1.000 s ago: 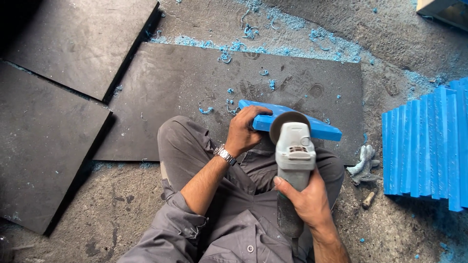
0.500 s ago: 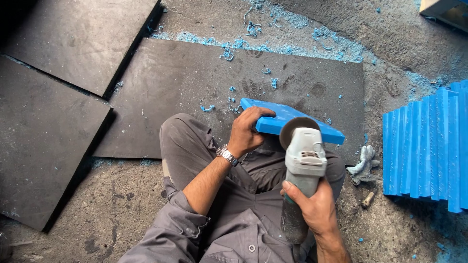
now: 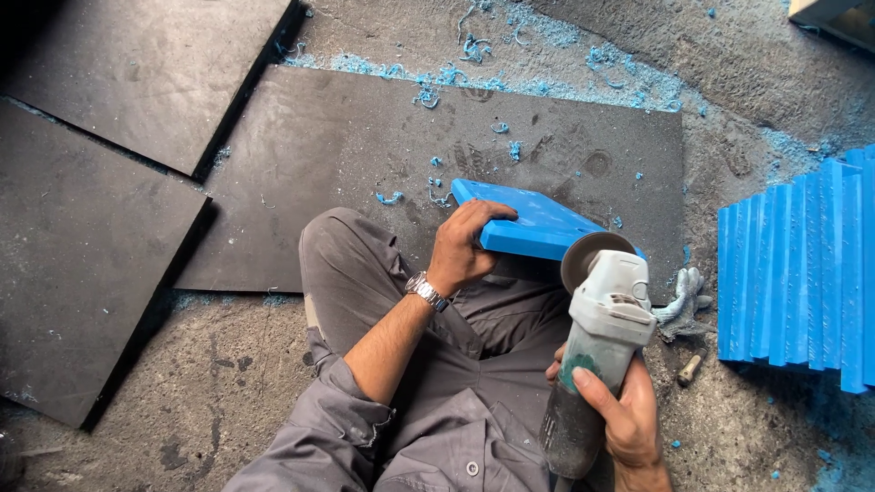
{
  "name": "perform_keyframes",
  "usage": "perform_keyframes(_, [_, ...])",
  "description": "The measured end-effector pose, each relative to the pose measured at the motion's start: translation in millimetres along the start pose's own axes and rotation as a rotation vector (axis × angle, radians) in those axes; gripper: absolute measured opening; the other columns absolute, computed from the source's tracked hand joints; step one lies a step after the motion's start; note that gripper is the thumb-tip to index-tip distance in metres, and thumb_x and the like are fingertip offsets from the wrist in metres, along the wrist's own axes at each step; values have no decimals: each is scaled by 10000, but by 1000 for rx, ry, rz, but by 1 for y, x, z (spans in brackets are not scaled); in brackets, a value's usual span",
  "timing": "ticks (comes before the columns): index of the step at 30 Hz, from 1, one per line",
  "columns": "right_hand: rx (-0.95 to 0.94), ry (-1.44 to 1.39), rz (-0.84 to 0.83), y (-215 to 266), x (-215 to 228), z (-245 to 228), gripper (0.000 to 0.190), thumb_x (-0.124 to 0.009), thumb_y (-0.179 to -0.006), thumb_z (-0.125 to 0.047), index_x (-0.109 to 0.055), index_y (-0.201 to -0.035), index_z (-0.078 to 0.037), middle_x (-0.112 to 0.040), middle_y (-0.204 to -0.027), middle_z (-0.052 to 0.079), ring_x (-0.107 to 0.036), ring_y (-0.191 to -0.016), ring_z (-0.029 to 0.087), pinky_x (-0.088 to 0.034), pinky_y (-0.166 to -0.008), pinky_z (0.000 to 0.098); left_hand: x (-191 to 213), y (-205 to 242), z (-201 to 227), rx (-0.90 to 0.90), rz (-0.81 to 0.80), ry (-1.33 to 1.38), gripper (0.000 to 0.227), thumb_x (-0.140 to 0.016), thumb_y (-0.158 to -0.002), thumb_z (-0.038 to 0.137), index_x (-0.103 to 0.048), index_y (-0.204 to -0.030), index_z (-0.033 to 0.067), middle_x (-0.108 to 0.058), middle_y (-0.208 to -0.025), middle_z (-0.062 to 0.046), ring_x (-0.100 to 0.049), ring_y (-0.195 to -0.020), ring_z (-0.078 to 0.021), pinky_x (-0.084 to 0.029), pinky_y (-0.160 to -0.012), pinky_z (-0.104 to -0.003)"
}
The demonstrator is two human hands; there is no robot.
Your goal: Finishing the edges of blue plastic blocks using an angle grinder and checking them for quality.
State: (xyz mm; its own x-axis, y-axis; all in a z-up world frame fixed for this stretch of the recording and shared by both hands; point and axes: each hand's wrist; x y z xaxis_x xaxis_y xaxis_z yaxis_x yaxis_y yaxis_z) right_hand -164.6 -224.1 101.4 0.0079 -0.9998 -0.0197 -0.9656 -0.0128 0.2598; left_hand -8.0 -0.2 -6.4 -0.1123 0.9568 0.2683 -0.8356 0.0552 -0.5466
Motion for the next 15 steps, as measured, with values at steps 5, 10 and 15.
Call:
perform_keyframes(5, [-88,-87,-115,-1,-27,-9,461,-676,-855,-156,-556,-1227,89,-717,-975,184,-738,-838,261,-614,-778,395,2,-5,6,28,-16,23,399,-769,-753,77,-683,-1142,95,-722,-1155,-47,-692,-1103,-293,-548,-999,-404])
perform_keyframes(10, [-191,-119,-157,-11,-59,-27,516,-710,-851,-182,-533,-1267,66,-702,-920,152,-716,-779,226,-597,-728,367,6,-6,8,18,-43,104,397,-842,-804,198,-687,-1153,91,-717,-1180,-66,-699,-1116,-290,-551,-981,-391])
perform_keyframes(15, [-231,-167,-27,-5,-33,-22,511,-727,-841,-225,-561,-1228,64,-712,-908,151,-720,-744,219,-606,-687,363,-2,2,1,31,-37,-16,399,-759,-769,44,-688,-1157,106,-742,-1190,-59,-709,-1123,-290,-563,-998,-391])
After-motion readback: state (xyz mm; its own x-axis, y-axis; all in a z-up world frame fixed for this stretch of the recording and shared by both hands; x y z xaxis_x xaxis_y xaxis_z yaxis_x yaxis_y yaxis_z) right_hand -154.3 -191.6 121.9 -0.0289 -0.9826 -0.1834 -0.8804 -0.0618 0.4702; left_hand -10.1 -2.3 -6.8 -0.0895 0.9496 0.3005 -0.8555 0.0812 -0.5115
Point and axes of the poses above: each hand's wrist, its own y-axis away from the middle knuckle, its own x-axis out of the back of the hand, z = x × y
